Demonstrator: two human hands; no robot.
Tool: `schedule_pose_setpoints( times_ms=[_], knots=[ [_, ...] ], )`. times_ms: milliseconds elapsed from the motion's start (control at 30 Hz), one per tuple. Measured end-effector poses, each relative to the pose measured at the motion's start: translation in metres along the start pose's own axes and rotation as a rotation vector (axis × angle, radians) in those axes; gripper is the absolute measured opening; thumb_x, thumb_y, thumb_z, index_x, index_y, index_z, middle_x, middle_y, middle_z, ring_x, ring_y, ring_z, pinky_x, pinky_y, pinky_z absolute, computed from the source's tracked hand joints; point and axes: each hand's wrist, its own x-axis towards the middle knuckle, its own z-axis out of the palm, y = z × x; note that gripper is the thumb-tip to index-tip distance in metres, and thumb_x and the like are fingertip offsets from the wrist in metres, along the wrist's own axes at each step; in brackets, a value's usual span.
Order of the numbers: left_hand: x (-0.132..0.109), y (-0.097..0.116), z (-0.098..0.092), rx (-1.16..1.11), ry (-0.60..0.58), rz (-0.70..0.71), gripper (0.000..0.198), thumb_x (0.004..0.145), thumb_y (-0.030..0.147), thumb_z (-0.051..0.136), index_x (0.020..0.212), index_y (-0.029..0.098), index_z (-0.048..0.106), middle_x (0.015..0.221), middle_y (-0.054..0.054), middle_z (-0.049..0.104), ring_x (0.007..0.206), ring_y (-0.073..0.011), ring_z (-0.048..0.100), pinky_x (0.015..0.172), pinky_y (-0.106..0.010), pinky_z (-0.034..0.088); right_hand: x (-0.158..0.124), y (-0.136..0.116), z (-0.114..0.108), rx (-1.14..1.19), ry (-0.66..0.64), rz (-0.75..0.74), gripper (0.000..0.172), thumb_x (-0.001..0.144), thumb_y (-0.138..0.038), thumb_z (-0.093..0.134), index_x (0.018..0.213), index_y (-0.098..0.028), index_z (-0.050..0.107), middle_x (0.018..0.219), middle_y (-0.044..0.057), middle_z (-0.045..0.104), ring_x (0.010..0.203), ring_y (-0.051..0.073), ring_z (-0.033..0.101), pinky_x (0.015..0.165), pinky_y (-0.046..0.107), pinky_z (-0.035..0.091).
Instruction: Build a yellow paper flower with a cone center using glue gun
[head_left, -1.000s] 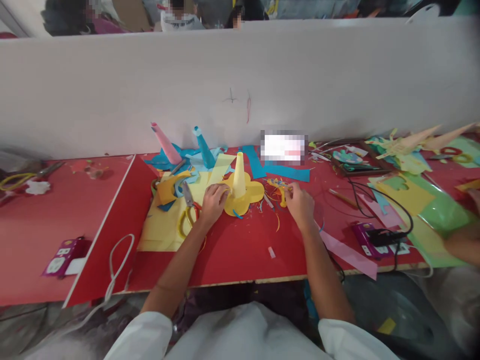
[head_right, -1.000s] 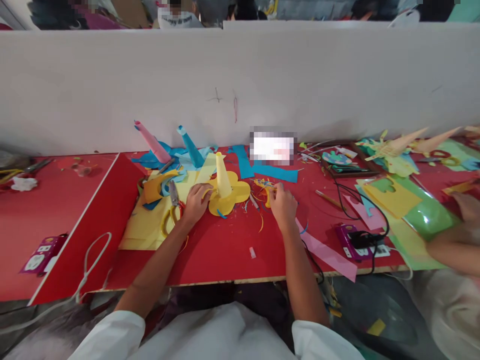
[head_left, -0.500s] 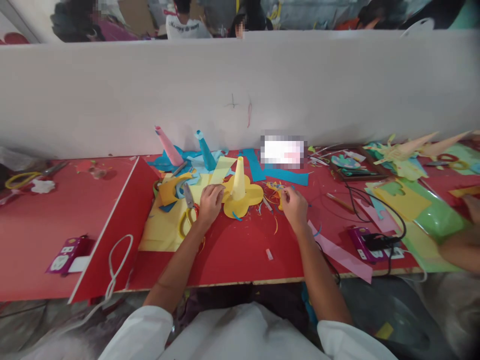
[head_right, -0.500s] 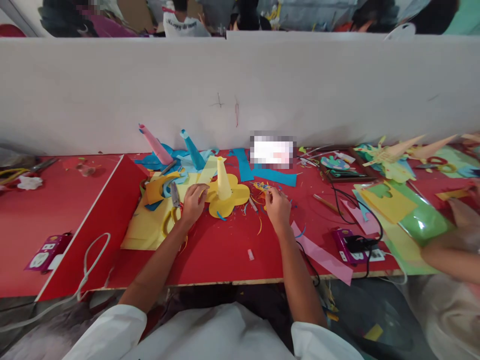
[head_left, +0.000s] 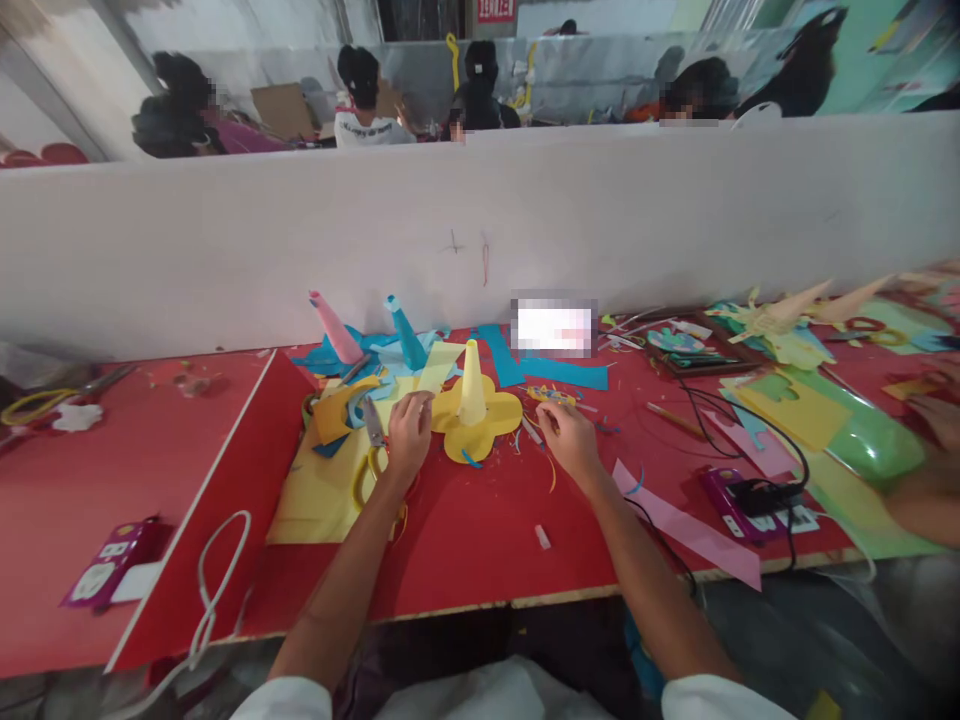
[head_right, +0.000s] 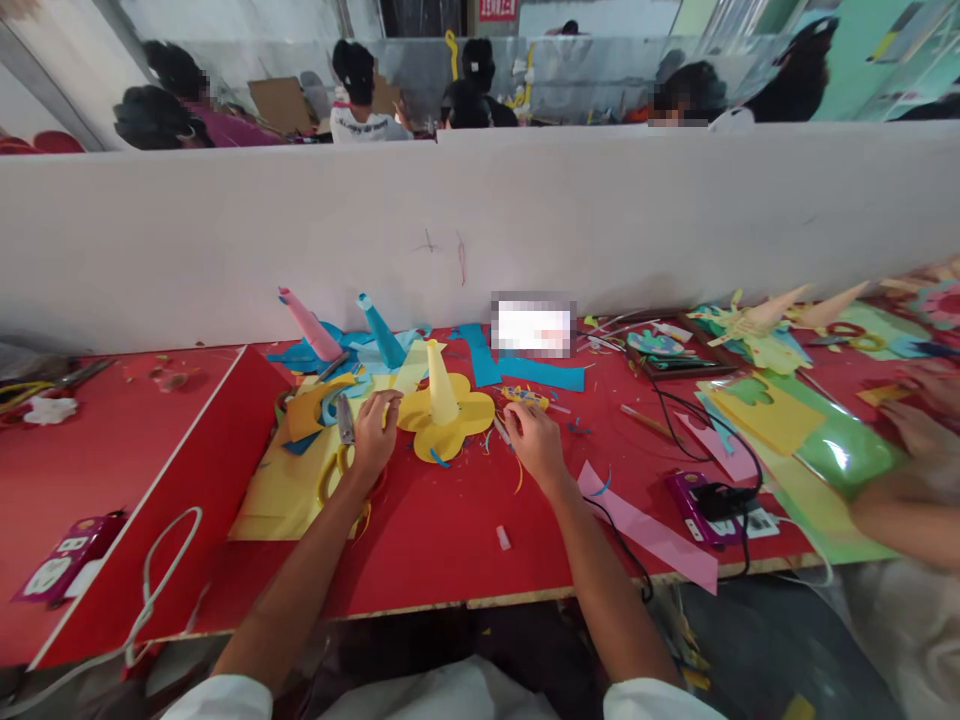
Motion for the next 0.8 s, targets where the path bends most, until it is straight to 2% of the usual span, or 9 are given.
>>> schedule_pose_setpoints(
  times_ms=[200, 300, 433, 533, 667, 800],
  knots=[
    [-0.002, -0.004, 0.009, 0.018, -0.04, -0.066, 0.026, 0.106, 0.029, 0.048, 0.124, 0.024, 0.066, 0.11, -0.009, 0.075, 0.1, -0.0244, 0.071, 0.094, -0.04, 0.054, 0.025, -0.022, -0.013, -0.022, -0.079, -0.155, 0.034, 0.109, -0.038, 0.042, 0.098, -0.026, 0.072, 0.094, 0.01, 0.076, 0.092, 0.025, 0.068, 0.083, 0.034, 0.048],
    [-0.001, -0.005, 0.01, 0.066, -0.058, -0.059, 0.025, 0.104, 0.025, 0.049, 0.122, 0.023, 0.067, 0.109, -0.009, 0.075, 0.097, -0.0249, 0.071, 0.092, -0.04, 0.052, 0.034, -0.027, -0.009, -0.016, -0.1, -0.163, 0.039, 0.11, -0.04, 0.037, 0.1, -0.026, 0.073, 0.093, 0.01, 0.076, 0.092, 0.025, 0.067, 0.083, 0.035, 0.049],
    [0.001, -0.006, 0.009, 0.105, -0.049, -0.074, 0.026, 0.1, 0.019, 0.051, 0.12, 0.022, 0.068, 0.109, -0.009, 0.074, 0.098, -0.0259, 0.07, 0.092, -0.04, 0.051, 0.025, -0.021, 0.007, 0.027, -0.07, -0.131, 0.038, 0.107, -0.043, 0.041, 0.098, -0.025, 0.074, 0.09, 0.012, 0.076, 0.09, 0.026, 0.068, 0.087, 0.038, 0.051],
    [0.0, -0.006, 0.009, 0.105, -0.043, -0.077, 0.025, 0.1, 0.018, 0.05, 0.116, 0.022, 0.069, 0.108, -0.009, 0.075, 0.098, -0.0256, 0.07, 0.09, -0.038, 0.052, 0.012, -0.016, 0.015, 0.034, -0.064, -0.138, 0.038, 0.106, -0.044, 0.044, 0.096, -0.025, 0.075, 0.084, 0.01, 0.075, 0.08, 0.024, 0.067, 0.082, 0.037, 0.052],
    [-0.003, -0.001, 0.009, 0.109, -0.096, -0.069, 0.023, 0.102, 0.02, 0.048, 0.109, 0.021, 0.07, 0.109, -0.01, 0.078, 0.1, -0.026, 0.073, 0.088, -0.036, 0.05, 0.005, -0.017, 0.018, 0.033, 0.011, -0.193, 0.037, 0.108, -0.041, 0.044, 0.099, -0.025, 0.076, 0.084, 0.009, 0.076, 0.076, 0.022, 0.067, 0.077, 0.035, 0.052],
    [-0.006, 0.01, 0.004, 0.153, -0.137, -0.133, 0.023, 0.103, 0.022, 0.05, 0.112, 0.021, 0.071, 0.111, -0.008, 0.081, 0.098, -0.0239, 0.075, 0.08, -0.031, 0.048, 0.006, -0.016, 0.022, 0.017, 0.128, -0.341, 0.03, 0.108, -0.033, 0.048, 0.097, -0.022, 0.074, 0.077, 0.008, 0.075, 0.068, 0.019, 0.066, 0.07, 0.032, 0.052]
  ],
)
